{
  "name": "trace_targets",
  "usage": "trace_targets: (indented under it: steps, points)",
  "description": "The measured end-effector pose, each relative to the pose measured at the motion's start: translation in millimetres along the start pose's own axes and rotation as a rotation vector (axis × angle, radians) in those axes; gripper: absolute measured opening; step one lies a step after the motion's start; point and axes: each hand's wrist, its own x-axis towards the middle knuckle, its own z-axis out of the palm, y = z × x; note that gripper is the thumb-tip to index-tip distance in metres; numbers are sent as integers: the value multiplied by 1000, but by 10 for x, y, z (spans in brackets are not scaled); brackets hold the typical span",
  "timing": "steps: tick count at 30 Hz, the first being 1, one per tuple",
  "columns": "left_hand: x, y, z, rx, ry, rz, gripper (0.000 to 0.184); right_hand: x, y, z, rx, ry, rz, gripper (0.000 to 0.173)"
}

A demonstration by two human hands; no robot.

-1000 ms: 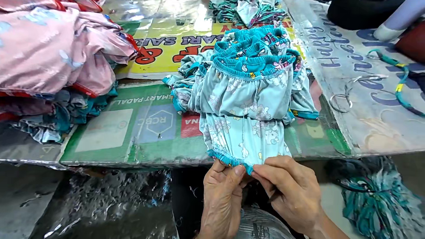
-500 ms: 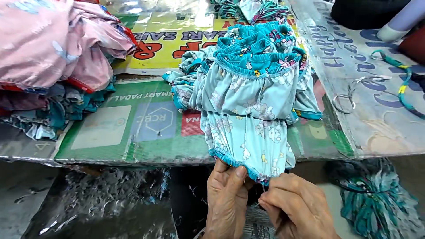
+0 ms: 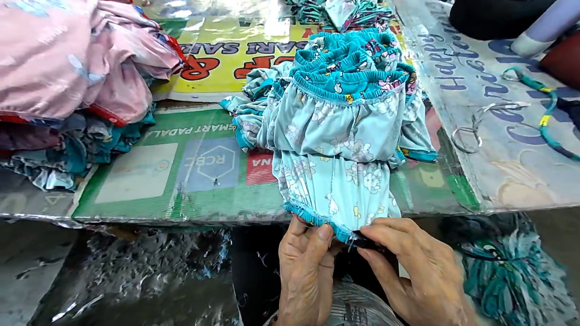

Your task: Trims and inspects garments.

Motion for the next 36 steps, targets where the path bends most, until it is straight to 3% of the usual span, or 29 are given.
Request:
trace_targets:
  steps: [22,31,36]
  points:
    - [18,-90,-122,230,-48,173,27,-15,99,31,41,-61,15,17]
    - [24,-47,-107,137,-12,63,23,-41,141,88,164,-11,17,15]
    - [12,-53,-109,138,-20,91,22,29,121,119,222,-34,23,27]
